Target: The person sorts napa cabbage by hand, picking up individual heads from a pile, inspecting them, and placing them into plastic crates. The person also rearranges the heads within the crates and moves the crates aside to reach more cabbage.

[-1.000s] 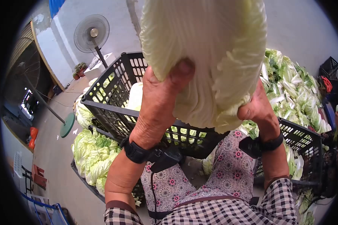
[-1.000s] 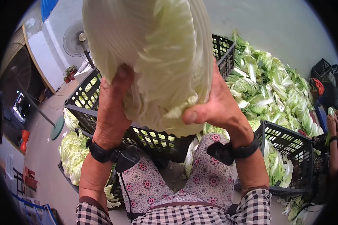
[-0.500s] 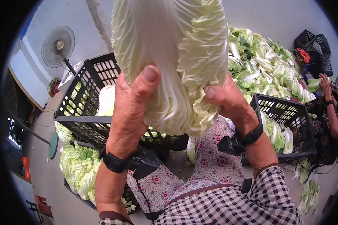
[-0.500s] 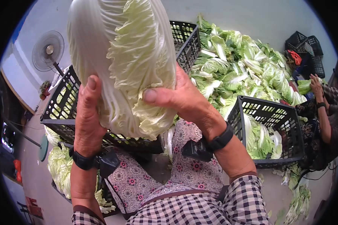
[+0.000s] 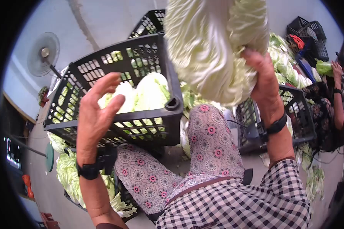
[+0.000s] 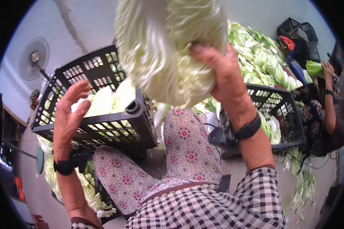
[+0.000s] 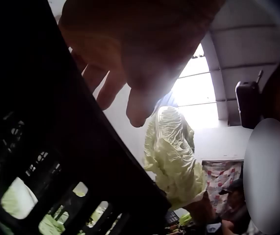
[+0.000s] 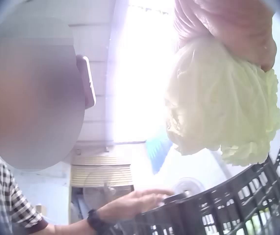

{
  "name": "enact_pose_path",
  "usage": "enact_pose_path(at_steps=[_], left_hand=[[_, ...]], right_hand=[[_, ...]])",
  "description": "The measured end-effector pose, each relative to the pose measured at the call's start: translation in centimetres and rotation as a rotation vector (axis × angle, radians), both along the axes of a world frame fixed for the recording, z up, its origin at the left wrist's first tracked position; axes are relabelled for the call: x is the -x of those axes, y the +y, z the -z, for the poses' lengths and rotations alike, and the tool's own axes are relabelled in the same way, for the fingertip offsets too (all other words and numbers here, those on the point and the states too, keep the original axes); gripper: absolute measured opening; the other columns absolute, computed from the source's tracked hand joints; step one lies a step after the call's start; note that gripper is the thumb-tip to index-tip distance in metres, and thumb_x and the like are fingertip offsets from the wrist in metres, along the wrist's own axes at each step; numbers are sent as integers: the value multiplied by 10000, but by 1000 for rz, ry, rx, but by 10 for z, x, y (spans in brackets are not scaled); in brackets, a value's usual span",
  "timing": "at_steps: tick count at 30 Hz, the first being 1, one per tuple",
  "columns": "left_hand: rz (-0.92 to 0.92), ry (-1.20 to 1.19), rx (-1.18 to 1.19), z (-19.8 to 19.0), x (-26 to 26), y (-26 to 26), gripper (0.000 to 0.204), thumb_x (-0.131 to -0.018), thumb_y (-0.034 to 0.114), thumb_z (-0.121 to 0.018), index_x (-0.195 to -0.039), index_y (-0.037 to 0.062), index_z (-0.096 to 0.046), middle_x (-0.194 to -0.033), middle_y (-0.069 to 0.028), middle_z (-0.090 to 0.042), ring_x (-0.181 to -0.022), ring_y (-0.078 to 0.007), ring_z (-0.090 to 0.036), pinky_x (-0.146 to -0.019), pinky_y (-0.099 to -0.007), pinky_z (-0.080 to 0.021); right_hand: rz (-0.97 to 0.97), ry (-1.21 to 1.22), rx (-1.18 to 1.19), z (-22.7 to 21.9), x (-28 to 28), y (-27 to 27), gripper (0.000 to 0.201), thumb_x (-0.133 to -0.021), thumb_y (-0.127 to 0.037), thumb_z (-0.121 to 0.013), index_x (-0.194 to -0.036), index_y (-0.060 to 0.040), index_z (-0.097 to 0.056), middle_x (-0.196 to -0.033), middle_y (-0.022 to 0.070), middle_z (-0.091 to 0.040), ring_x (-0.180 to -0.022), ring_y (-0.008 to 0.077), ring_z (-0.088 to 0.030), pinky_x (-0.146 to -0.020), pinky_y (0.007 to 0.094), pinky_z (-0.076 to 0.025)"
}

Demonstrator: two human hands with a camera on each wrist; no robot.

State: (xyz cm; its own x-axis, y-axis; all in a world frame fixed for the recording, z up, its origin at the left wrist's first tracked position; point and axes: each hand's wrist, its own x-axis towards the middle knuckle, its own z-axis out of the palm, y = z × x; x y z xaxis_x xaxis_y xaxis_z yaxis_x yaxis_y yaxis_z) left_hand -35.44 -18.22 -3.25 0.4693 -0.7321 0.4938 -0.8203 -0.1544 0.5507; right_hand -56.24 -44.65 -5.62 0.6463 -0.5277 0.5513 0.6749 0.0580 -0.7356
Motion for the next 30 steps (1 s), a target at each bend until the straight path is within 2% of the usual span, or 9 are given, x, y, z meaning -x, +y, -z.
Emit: enact_pose_path(at_steps=[1, 2, 4, 10, 14, 21, 26, 29, 30], left_hand=[[-64, 12, -49, 8, -3, 8, 414, -811, 197, -672, -1181, 30, -588, -1017, -158, -669, -861, -200, -642, -763, -314, -507], [-97, -21, -135, 12, -5, 12, 368, -824, 181, -653, -1153, 27, -596, -915, -145, -674, -769, -177, -631, -704, -300, -499], [-103, -52, -225, 8, 4, 12, 271, -862, 174, -620, -1082, 16, -614, -685, -131, -646, -607, -149, -599, -600, -292, -465], [-156, -207, -232, 16, 3, 8, 307, -923, 304, -551, -1084, 51, -617, -704, -142, -637, -630, -234, -604, -616, -326, -448], [-132, -205, -199, 18, 5, 9, 301, -929, 302, -540, -1086, 59, -621, -707, -133, -635, -632, -226, -603, -623, -328, -449], [-144, -194, -194, 18, 6, 8, 274, -925, 267, -545, -1084, 57, -623, -684, -117, -618, -619, -199, -589, -613, -322, -444], [-151, -184, -221, 14, 9, 7, 265, -922, 256, -552, -1081, 58, -627, -651, -110, -590, -598, -194, -569, -606, -321, -440], [-157, -192, -206, 17, 8, 8, 263, -921, 257, -556, -1079, 62, -630, -650, -112, -591, -596, -195, -570, -602, -320, -439], [-166, -177, -210, 17, 9, 8, 264, -920, 262, -558, -1079, 65, -632, -649, -114, -594, -597, -201, -574, -602, -322, -440]], right_hand=[[47, 36, -5, 2, 14, -14, 457, -811, -141, -668, -1195, 38, -498, -1080, 124, -621, -912, 201, -649, -827, 321, -557], [85, 99, 25, 8, 31, -33, 525, -854, -203, -619, -1258, 72, -430, -1150, 159, -583, -1005, 222, -625, -916, 354, -520], [231, 113, -72, 11, 53, -49, 471, -865, -147, -611, -1259, 54, -447, -1148, 144, -592, -999, 228, -628, -895, 356, -527], [559, 178, -148, 51, 119, -117, 460, -840, -32, -612, -1262, 49, -449, -1165, 155, -588, -1000, 250, -629, -860, 368, -541], [716, 198, -199, 89, 155, -147, 466, -816, 17, -612, -1251, 55, -449, -1135, 184, -595, -976, 268, -634, -843, 371, -542], [1100, 492, -154, 169, 218, -196, 472, -731, 17, -681, -1169, 64, -510, -1067, 154, -625, -890, 241, -640, -795, 336, -518], [1400, 967, 32, 196, 239, -203, 581, -646, -212, -735, -1159, -5, -555, -1000, 147, -666, -891, 244, -643, -806, 332, -481], [1463, 1193, 184, 188, 228, -182, 584, -649, -227, -746, -1149, 7, -556, -996, 159, -664, -891, 255, -643, -809, 341, -482], [1367, 1135, 270, 207, 235, -193, 602, -654, -265, -756, -1143, 19, -550, -1006, 165, -659, -895, 253, -638, -805, 353, -482]])
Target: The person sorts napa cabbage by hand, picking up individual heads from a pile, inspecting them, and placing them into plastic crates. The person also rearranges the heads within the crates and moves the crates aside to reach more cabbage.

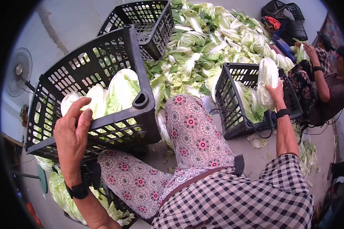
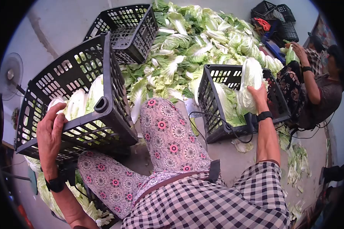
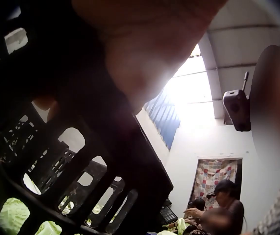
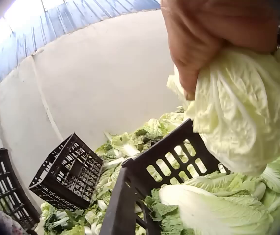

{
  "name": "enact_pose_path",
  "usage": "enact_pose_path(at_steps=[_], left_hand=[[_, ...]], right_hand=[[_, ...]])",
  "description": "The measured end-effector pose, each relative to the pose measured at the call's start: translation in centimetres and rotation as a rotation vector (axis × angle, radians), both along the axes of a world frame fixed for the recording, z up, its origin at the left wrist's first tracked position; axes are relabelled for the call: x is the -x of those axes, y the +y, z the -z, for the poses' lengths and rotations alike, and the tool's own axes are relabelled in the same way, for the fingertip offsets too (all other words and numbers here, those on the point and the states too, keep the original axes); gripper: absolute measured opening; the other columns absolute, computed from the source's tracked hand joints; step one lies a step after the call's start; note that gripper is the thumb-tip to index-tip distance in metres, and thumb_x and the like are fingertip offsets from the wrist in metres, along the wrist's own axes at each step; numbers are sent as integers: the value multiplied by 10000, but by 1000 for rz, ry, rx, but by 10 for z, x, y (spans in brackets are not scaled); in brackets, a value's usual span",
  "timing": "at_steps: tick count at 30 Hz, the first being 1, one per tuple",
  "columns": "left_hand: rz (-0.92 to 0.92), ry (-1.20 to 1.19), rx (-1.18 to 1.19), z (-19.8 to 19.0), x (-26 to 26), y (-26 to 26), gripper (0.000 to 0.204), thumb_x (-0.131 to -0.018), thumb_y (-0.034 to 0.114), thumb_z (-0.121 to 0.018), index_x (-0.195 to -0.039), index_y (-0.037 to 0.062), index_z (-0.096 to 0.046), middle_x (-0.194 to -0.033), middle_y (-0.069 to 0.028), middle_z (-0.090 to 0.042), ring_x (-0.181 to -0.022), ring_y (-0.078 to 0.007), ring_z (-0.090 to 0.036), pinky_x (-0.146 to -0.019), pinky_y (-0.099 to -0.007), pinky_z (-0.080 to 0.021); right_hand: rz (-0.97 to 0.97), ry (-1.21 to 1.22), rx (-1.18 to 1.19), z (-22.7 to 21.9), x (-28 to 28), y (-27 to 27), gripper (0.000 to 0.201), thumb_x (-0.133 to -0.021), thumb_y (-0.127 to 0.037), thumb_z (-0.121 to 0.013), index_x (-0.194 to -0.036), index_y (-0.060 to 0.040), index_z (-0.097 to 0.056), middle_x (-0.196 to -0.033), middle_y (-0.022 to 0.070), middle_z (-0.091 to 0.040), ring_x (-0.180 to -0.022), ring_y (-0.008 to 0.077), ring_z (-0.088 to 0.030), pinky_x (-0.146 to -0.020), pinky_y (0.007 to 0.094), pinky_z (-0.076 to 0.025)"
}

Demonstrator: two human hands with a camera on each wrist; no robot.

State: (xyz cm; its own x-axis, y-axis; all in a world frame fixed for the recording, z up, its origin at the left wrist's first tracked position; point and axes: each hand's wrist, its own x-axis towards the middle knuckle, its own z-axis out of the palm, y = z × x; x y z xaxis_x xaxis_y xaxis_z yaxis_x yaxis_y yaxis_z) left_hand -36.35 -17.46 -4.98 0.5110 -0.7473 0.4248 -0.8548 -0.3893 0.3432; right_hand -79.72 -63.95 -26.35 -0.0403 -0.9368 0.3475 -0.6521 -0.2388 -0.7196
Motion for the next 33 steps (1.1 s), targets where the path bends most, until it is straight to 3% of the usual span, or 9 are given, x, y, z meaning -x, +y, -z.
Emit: enact_pose_path(at_steps=[1, 3, 7, 8, 11, 18, 25, 29, 33], left_hand=[[-15, 10, -2, -1, 2, 0, 265, -920, 267, -559, -1079, 69, -633, -649, -115, -598, -597, -207, -578, -602, -325, -441], [-13, -25, -8, -1, 1, 1, 249, -900, 258, -577, -1060, 78, -641, -677, -130, -626, -627, -252, -621, -605, -340, -456], [1, -110, 24, 1, 1, 0, 210, -886, 275, -585, -978, 101, -658, -626, -113, -625, -595, -287, -624, -577, -374, -459], [-5, -106, 6, 0, 1, 1, 217, -889, 291, -581, -964, 103, -659, -628, -112, -626, -596, -289, -624, -572, -374, -458], [12, -152, 20, 4, -2, 1, 235, -893, 330, -573, -917, 115, -664, -622, -102, -624, -581, -287, -621, -553, -378, -450], [-6, -134, 10, 1, 1, 2, 227, -880, 335, -592, -882, 120, -664, -631, -109, -620, -584, -301, -612, -562, -392, -448], [-15, -67, -83, -7, -1, 2, 228, -870, 293, -615, -954, 87, -666, -732, -111, -665, -658, -253, -647, -619, -341, -480], [162, 557, 91, -25, -14, 10, 292, -876, 209, -645, -1054, -21, -618, -905, -51, -662, -854, -109, -602, -799, -258, -478], [145, 517, 32, -57, -28, 2, 308, -889, 250, -638, -1053, -10, -623, -965, -36, -649, -902, -101, -579, -842, -256, -458]], right_hand=[[-239, -5, -149, 10, 7, -10, 645, -693, -284, -743, -1203, 38, -515, -1056, 170, -644, -902, 250, -630, -798, 344, -484], [-350, 183, -694, 10, 10, -19, 654, -765, -327, -696, -1279, 14, -477, -1164, 167, -597, -1032, 284, -590, -854, 381, -474], [-357, 244, -634, -6, -25, 2, 679, -809, -430, -628, -1324, -17, -465, -1275, 187, -530, -1147, 349, -521, -848, 517, -463], [-387, 211, -662, -24, -41, 12, 682, -802, -354, -655, -1330, 19, -437, -1284, 234, -512, -1155, 336, -519, -856, 455, -468], [-607, 29, -302, -30, -75, 5, 542, -833, -250, -612, -1248, 79, -495, -1210, 210, -569, -1108, 271, -562, -917, 348, -450], [-1004, -180, -123, -118, -198, 89, 350, -894, -152, -599, -1194, 19, -539, -1088, 91, -616, -1047, 164, -575, -930, 297, -443], [-1344, -301, 169, -160, -268, 181, 440, -900, -342, -580, -1226, -49, -544, -1282, 139, -539, -1207, 270, -493, -1007, 408, -399], [-1560, -327, 460, -160, -308, 208, 536, -921, -504, -476, -1190, -48, -558, -1304, 183, -491, -1289, 380, -366, -1070, 475, -278], [-1668, -368, 521, -148, -334, 211, 461, -938, -466, -463, -1079, -52, -607, -1195, 167, -545, -1220, 389, -418, -1023, 461, -332]])
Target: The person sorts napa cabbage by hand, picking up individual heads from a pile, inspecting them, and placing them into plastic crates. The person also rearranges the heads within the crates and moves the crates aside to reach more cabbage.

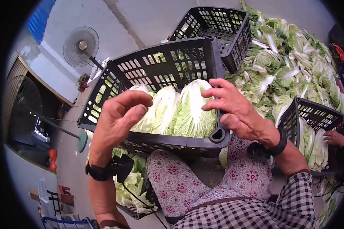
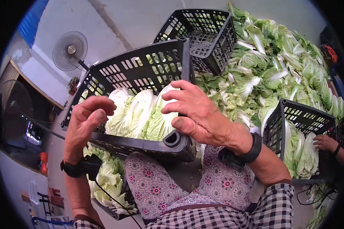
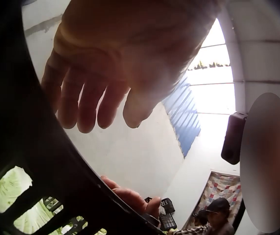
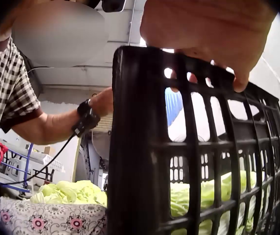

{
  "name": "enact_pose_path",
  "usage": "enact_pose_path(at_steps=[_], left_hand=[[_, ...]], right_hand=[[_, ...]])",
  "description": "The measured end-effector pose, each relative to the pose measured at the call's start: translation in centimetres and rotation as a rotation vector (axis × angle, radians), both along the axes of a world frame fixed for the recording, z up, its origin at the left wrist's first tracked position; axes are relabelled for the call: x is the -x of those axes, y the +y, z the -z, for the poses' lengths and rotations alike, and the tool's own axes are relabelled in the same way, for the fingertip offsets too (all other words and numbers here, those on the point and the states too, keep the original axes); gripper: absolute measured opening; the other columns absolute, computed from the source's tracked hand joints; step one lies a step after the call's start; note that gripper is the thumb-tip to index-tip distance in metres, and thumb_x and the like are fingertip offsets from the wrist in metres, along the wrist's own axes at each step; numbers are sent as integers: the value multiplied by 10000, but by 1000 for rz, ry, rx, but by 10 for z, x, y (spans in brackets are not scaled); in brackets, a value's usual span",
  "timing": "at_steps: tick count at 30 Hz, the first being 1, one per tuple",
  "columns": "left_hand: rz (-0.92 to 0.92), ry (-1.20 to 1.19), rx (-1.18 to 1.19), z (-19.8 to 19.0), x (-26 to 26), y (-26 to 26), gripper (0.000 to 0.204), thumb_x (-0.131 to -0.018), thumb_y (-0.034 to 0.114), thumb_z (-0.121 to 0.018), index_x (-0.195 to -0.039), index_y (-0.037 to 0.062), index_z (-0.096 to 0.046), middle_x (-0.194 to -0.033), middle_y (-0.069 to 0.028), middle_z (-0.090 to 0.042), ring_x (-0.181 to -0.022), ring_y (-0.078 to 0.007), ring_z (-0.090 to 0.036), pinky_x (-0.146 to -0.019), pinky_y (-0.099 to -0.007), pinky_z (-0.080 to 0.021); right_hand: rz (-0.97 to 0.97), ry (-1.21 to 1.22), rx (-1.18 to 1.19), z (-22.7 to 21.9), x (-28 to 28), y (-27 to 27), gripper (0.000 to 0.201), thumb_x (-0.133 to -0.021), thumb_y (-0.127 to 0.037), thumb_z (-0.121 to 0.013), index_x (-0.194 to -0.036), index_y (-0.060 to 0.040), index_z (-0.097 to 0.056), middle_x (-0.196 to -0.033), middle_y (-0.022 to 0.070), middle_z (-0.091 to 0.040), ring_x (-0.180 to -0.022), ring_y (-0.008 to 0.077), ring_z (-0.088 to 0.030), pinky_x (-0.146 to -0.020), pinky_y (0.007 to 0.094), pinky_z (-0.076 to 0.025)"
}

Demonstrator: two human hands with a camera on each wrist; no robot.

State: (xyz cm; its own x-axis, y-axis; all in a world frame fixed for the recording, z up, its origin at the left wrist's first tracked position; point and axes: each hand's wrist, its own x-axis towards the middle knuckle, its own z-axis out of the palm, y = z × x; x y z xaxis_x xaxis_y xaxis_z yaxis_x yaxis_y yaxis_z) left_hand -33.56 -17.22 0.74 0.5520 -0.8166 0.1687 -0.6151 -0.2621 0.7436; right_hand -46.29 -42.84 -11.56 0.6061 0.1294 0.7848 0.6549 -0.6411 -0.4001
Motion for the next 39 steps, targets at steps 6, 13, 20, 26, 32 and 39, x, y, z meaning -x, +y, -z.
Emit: enact_pose_path(at_steps=[6, 13, 20, 26, 32, 39], left_hand=[[96, -192, -354, -53, -29, -59, 603, -821, 487, -674, -1111, -35, -591, -1012, -68, -630, -951, -129, -563, -841, -269, -451], [308, -200, -617, -6, -102, -137, 542, -907, 397, -586, -1160, -81, -553, -1106, -145, -619, -1025, -200, -580, -898, -325, -460], [191, 10, -648, 70, -118, -134, 707, -876, 481, -594, -1338, -22, -411, -1222, -249, -542, -1114, -319, -553, -929, -356, -448], [188, 279, -625, 110, -125, -123, 844, -890, 493, -567, -1430, -41, -199, -1270, -263, -489, -1138, -314, -537, -952, -369, -431], [121, 221, -655, 134, -135, -112, 794, -897, 452, -578, -1413, -48, -238, -1271, -247, -490, -1136, -302, -524, -881, -330, -465], [-48, 624, -614, 111, -127, -125, 738, -836, 564, -606, -1284, 2, -438, -1131, -144, -578, -1012, -239, -565, -767, -352, -495]], right_hand=[[-51, -118, -109, 16, -9, 4, 412, -943, -439, -463, -982, -65, -631, -1085, 119, -581, -1141, 358, -467, -983, 440, -378], [-75, -205, -220, 27, -18, 10, 353, -914, -404, -494, -936, -76, -621, -1046, 78, -575, -1119, 326, -472, -918, 468, -354], [-109, -181, -277, 27, -17, 12, 330, -906, -415, -513, -920, -95, -591, -1069, 63, -549, -1137, 308, -459, -935, 518, -312], [-144, -163, -299, 25, -15, 9, 295, -885, -393, -545, -922, -102, -570, -1093, 59, -540, -1168, 303, -446, -951, 541, -289], [-138, -174, -292, 29, -18, 10, 459, -952, -502, -390, -957, -116, -639, -1114, 59, -580, -1140, 329, -479, -833, 533, -330], [-142, -179, -274, 30, -17, 8, 460, -957, -496, -383, -955, -113, -638, -1123, 59, -581, -1137, 325, -481, -814, 531, -331]])
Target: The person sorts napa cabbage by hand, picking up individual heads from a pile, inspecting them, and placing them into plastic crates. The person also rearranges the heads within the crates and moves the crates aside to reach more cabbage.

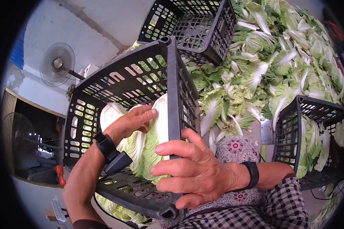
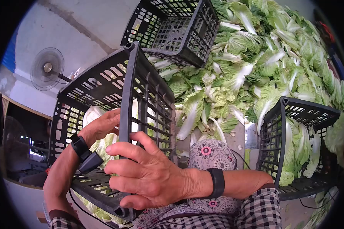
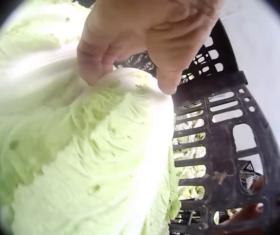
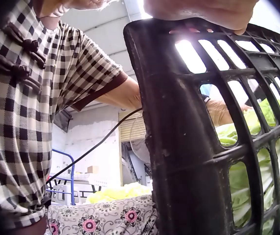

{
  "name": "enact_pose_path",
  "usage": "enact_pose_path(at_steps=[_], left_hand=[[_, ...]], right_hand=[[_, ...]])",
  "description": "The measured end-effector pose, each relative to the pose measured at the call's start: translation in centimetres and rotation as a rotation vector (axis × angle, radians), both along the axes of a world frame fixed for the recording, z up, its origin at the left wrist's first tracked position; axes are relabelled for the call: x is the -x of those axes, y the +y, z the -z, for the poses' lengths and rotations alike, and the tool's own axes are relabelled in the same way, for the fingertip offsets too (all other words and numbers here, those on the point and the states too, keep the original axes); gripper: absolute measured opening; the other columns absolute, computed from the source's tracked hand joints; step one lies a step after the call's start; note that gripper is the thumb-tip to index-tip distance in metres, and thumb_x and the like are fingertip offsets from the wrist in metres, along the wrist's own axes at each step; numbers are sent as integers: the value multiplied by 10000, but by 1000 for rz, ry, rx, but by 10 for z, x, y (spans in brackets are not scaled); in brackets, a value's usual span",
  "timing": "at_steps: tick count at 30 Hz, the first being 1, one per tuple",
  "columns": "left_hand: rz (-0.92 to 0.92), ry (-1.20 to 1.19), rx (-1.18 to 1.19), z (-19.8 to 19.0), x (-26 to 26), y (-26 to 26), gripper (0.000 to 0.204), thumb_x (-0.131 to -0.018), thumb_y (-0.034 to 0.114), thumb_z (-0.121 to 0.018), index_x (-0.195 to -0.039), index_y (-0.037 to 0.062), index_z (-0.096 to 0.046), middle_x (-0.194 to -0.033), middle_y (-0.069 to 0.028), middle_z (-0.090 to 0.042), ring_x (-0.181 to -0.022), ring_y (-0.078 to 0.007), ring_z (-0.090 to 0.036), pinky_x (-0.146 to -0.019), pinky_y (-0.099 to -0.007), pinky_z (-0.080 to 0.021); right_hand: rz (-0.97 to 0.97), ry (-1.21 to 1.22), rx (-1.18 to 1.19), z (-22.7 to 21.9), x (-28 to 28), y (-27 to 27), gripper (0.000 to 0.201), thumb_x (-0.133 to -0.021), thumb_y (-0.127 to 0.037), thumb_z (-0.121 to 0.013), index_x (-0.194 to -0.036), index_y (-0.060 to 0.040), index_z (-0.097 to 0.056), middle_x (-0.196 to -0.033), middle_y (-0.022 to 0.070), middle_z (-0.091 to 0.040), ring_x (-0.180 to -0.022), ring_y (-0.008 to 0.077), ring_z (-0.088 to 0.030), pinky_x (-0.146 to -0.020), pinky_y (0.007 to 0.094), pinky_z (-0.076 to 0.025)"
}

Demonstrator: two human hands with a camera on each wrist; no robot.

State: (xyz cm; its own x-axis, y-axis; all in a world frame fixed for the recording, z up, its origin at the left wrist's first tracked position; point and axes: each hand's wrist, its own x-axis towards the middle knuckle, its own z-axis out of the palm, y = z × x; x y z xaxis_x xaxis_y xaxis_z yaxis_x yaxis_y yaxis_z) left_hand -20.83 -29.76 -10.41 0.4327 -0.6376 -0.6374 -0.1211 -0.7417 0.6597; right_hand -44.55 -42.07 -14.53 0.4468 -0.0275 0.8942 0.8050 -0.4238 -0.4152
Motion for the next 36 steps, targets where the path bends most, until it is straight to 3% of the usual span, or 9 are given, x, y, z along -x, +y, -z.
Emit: enact_pose_path(at_steps=[2, 5, 6, 13, 16, 19, 20, 26, 36], left_hand=[[23, 3, -5, -1, 1, -3, 624, -808, 572, -636, -1107, 29, -569, -998, -64, -620, -940, -175, -580, -753, -325, -481], [-32, 12, 18, -4, 7, -5, 614, -792, 563, -657, -1086, 28, -586, -997, -74, -626, -947, -176, -586, -797, -346, -478], [-67, 59, 14, -4, 7, -6, 566, -823, 518, -645, -1100, 28, -585, -1037, -82, -632, -949, -179, -602, -854, -369, -475], [-153, 278, 195, 10, 1, -4, 600, -849, 434, -655, -1250, 19, -493, -1149, -93, -612, -1009, -183, -615, -919, -386, -466], [-103, 200, 134, -6, 14, -8, 602, -857, 415, -654, -1259, 5, -473, -1152, -107, -608, -1012, -201, -617, -922, -394, -473], [-183, 278, 179, 4, 9, -5, 581, -869, 394, -645, -1253, -8, -475, -1151, -122, -607, -1026, -217, -614, -921, -398, -482], [-133, 432, 252, 5, 5, -6, 552, -881, 382, -631, -1237, -18, -496, -1143, -132, -613, -1038, -227, -612, -925, -396, -487], [-284, 470, 334, 1, 16, -8, 522, -906, 366, -599, -1228, -36, -516, -1136, -141, -627, -1017, -224, -628, -916, -377, -503], [-154, 311, 208, -24, 16, -17, 462, -880, 292, -632, -1202, -27, -540, -1077, -133, -656, -938, -200, -659, -849, -329, -535]], right_hand=[[-4, 4, 1, 0, 0, 1, 463, -959, -496, -375, -947, -114, -638, -1120, 56, -584, -1134, 323, -483, -811, 532, -330], [-17, 5, -6, -4, 1, -1, 342, -904, -425, -496, -905, -91, -569, -1104, 69, -524, -1184, 303, -432, -940, 559, -288], [-10, 4, -3, -4, 1, 0, 351, -908, -433, -485, -903, -93, -570, -1106, 68, -525, -1186, 301, -431, -939, 557, -288], [6, 23, 7, -3, 1, 1, 391, -929, -462, -431, -903, -99, -575, -1115, 62, -532, -1187, 297, -433, -935, 544, -294], [18, 17, 5, -2, 1, 1, 397, -936, -462, -420, -905, -98, -577, -1111, 61, -534, -1183, 297, -437, -935, 540, -295], [12, 16, 10, -1, 1, 1, 402, -941, -462, -412, -909, -98, -580, -1106, 62, -536, -1182, 298, -441, -936, 537, -296], [13, 18, 9, -1, 1, 1, 404, -942, -462, -409, -911, -97, -580, -1105, 63, -536, -1182, 299, -442, -936, 537, -297], [14, 12, 32, -2, 1, -1, 417, -945, -470, -398, -927, -97, -586, -1109, 65, -535, -1183, 299, -443, -923, 537, -309], [43, -5, 66, -2, 0, -2, 413, -941, -466, -410, -950, -95, -593, -1128, 78, -533, -1160, 306, -457, -902, 523, -337]])
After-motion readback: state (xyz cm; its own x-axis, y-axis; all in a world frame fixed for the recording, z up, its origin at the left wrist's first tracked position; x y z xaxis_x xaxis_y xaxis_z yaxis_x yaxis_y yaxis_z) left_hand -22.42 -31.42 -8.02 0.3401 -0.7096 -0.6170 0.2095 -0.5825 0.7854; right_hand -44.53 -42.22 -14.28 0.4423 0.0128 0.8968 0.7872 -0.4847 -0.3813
